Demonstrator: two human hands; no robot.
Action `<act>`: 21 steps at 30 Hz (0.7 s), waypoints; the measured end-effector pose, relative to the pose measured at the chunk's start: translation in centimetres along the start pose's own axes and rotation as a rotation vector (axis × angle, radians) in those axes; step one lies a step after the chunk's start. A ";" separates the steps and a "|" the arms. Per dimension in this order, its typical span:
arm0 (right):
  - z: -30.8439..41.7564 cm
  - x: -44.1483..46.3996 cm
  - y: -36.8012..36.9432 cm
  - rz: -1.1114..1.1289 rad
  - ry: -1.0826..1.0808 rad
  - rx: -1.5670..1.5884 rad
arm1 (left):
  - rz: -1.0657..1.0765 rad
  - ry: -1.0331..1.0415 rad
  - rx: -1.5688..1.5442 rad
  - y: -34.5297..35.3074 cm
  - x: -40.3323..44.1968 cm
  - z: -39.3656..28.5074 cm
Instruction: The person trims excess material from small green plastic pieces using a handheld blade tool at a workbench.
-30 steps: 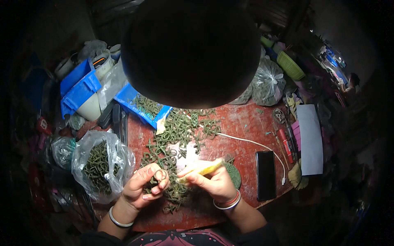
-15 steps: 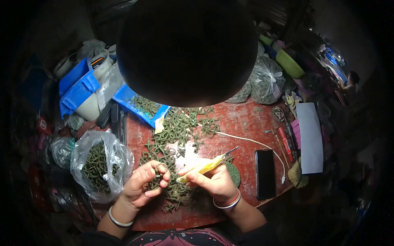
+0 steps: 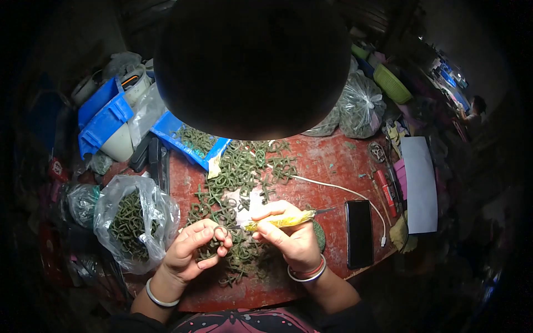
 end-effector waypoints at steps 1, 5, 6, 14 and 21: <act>0.0 0.0 -0.1 -0.001 0.003 -0.001 | 0.017 -0.008 -0.020 -0.1 0.0 0.1; -0.4 0.1 0.3 0.025 0.060 -0.045 | 0.062 -0.086 -0.141 0.2 -0.1 0.5; -0.7 0.1 0.2 -0.009 0.098 -0.069 | 0.062 -0.086 -0.141 0.2 -0.1 0.5; -0.4 0.1 0.3 -0.021 0.107 -0.063 | 0.027 -0.021 -0.019 0.5 -0.2 0.3; -0.1 -0.2 0.0 -0.046 0.048 -0.077 | -0.048 -0.044 0.038 0.0 -0.2 0.6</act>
Point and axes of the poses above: each hand's wrist, its own x-axis towards the middle knuckle, its own y-axis out of the palm, z = x × y, the point moved 8 cm from there along x, towards the middle knuckle, and after that the axes turned 14 degrees about -x, right-handed, at the moved point
